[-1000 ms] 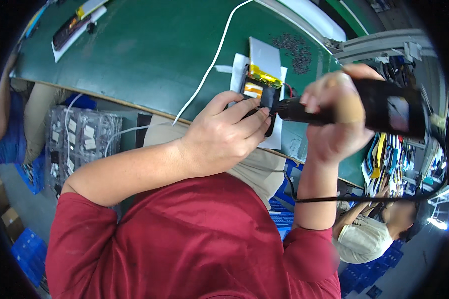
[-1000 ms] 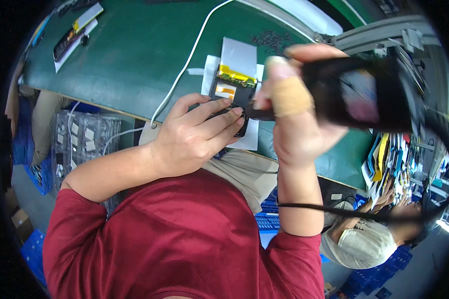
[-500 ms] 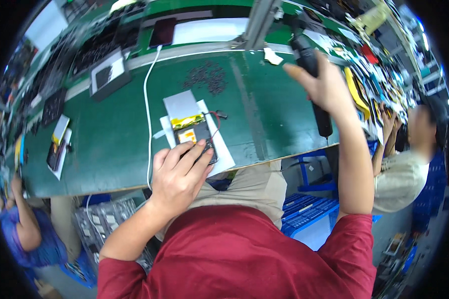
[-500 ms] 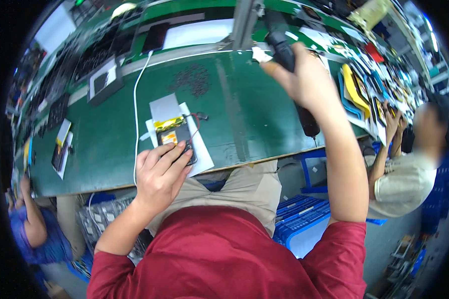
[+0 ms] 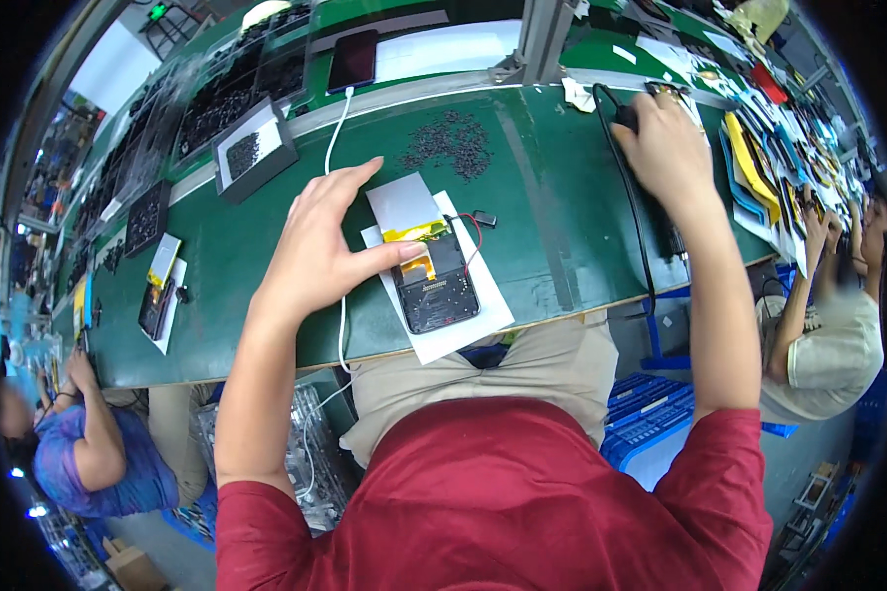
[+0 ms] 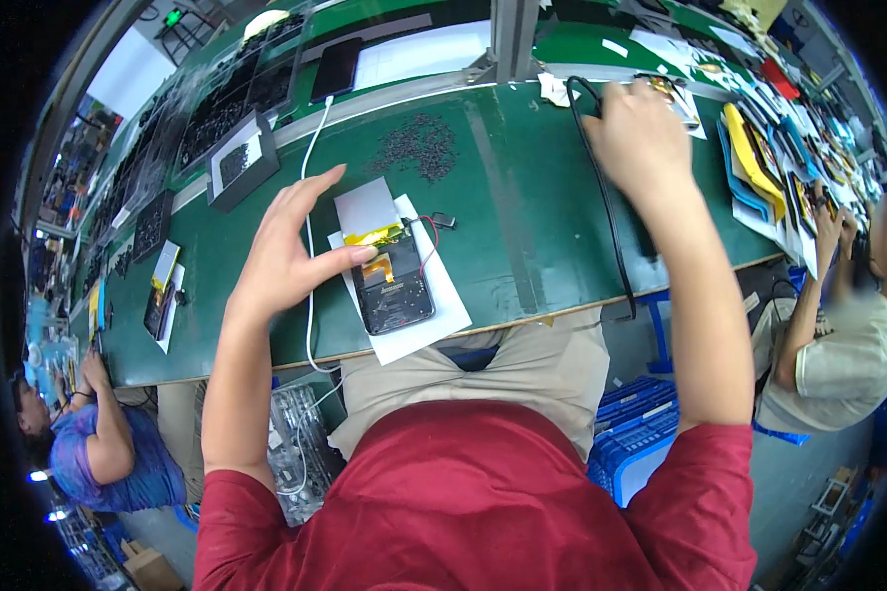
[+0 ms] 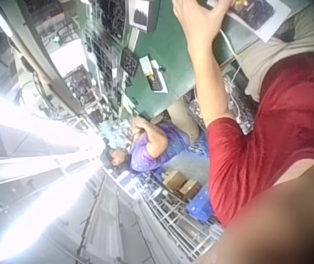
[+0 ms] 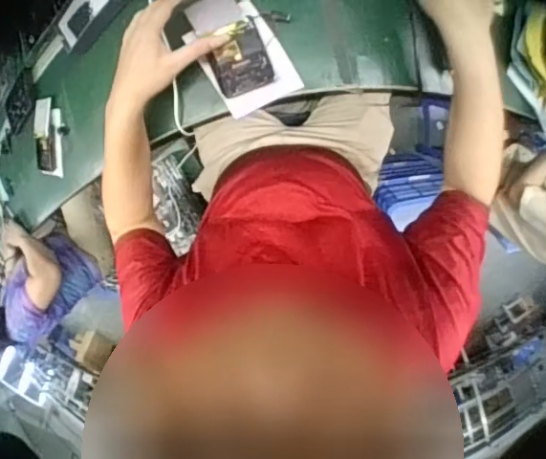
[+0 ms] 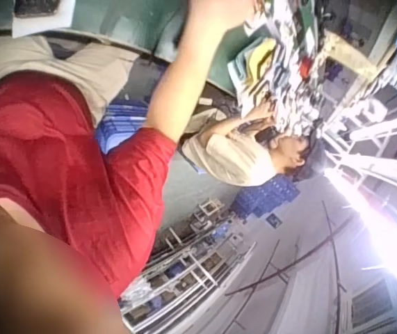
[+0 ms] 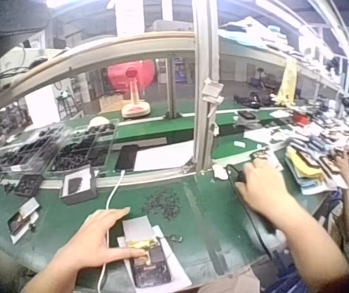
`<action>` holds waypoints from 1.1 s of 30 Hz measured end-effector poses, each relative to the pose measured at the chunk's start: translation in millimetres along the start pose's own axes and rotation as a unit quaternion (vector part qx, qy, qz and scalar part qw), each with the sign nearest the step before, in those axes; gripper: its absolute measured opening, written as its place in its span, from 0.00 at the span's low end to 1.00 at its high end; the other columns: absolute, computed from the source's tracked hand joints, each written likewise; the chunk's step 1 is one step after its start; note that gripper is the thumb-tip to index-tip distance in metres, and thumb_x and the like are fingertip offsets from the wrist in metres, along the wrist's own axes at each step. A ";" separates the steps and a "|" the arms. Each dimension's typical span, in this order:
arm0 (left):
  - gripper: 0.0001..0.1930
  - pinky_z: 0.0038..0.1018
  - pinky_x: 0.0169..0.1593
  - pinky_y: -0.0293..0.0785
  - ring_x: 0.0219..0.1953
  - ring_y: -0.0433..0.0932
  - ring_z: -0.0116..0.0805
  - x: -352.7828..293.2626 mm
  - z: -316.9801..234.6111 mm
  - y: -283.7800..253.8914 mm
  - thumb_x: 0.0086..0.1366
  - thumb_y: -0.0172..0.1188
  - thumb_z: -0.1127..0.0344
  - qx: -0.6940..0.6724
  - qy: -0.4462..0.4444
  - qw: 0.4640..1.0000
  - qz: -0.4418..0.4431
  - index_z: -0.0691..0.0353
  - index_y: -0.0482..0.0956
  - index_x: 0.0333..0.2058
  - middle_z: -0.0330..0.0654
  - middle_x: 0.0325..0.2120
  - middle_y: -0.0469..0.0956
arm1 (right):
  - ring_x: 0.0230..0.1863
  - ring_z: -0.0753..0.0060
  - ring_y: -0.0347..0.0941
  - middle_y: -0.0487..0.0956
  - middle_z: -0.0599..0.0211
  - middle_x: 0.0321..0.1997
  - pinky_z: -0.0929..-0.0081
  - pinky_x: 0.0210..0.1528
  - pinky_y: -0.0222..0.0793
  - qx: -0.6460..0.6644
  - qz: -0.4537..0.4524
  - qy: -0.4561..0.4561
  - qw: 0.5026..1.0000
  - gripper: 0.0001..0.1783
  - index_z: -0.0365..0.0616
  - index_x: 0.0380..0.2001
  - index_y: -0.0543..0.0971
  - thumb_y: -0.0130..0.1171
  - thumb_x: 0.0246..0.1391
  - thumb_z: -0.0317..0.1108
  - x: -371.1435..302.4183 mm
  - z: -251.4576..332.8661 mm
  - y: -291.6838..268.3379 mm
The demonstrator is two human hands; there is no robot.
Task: Assembling a handheld electronic device by installing the battery and fastening components with an electric screwdriver.
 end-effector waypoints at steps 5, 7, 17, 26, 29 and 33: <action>0.45 0.41 0.63 0.66 0.55 0.75 0.50 11.7 11.3 15.2 0.51 0.75 0.41 -0.006 0.037 0.999 0.010 0.65 0.76 0.62 0.51 0.51 0.78 | 0.42 0.49 0.84 0.86 0.53 0.36 0.57 0.47 0.79 0.341 0.220 -0.129 0.905 0.10 0.43 0.32 0.86 0.67 0.51 0.38 -27.1 139.4 -12.3; 0.45 0.40 0.61 0.67 0.54 0.75 0.49 14.4 9.0 15.4 0.51 0.75 0.41 -0.015 0.038 0.999 0.023 0.65 0.76 0.62 0.51 0.50 0.78 | 0.42 0.50 0.84 0.86 0.53 0.36 0.57 0.47 0.79 0.341 0.257 -0.123 0.896 0.10 0.43 0.32 0.86 0.67 0.51 0.38 -26.2 146.6 -2.2; 0.47 0.38 0.57 0.72 0.54 0.75 0.48 12.4 7.9 19.1 0.47 0.78 0.52 -0.075 0.040 0.996 0.015 0.56 0.71 0.66 0.49 0.48 0.74 | 0.29 0.67 0.82 0.84 0.58 0.26 0.68 0.36 0.77 0.455 0.250 -0.105 0.848 0.08 0.35 0.30 0.85 0.66 0.50 0.30 -35.7 147.4 7.7; 0.46 0.39 0.60 0.71 0.56 0.74 0.49 11.6 10.8 27.6 0.47 0.76 0.53 -0.054 0.088 0.995 -0.009 0.54 0.72 0.67 0.49 0.56 0.73 | 0.28 0.81 0.79 0.85 0.66 0.29 0.78 0.34 0.77 0.580 0.279 -0.001 0.765 0.07 0.33 0.35 0.84 0.68 0.54 0.26 -52.2 150.3 18.1; 0.43 0.39 0.60 0.70 0.55 0.73 0.49 11.8 8.6 26.3 0.47 0.75 0.53 -0.032 0.101 0.994 0.000 0.54 0.76 0.65 0.50 0.56 0.73 | 0.28 0.80 0.81 0.85 0.65 0.27 0.77 0.34 0.77 0.531 0.260 -0.035 0.806 0.06 0.34 0.33 0.84 0.69 0.53 0.25 -58.0 158.2 8.5; 0.36 0.38 0.60 0.70 0.54 0.73 0.51 8.1 9.5 26.7 0.47 0.75 0.53 -0.039 0.109 0.993 -0.020 0.53 0.82 0.59 0.51 0.51 0.73 | 0.30 0.69 0.84 0.85 0.58 0.27 0.71 0.36 0.79 0.478 0.241 -0.048 0.843 0.05 0.36 0.31 0.84 0.69 0.50 0.26 -57.3 162.5 2.7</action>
Point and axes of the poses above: each hand's wrist, its own x-axis towards the middle knuckle, its own y-axis out of the palm, z = x × y, the point moved 5 cm from there along x, towards the middle knuckle
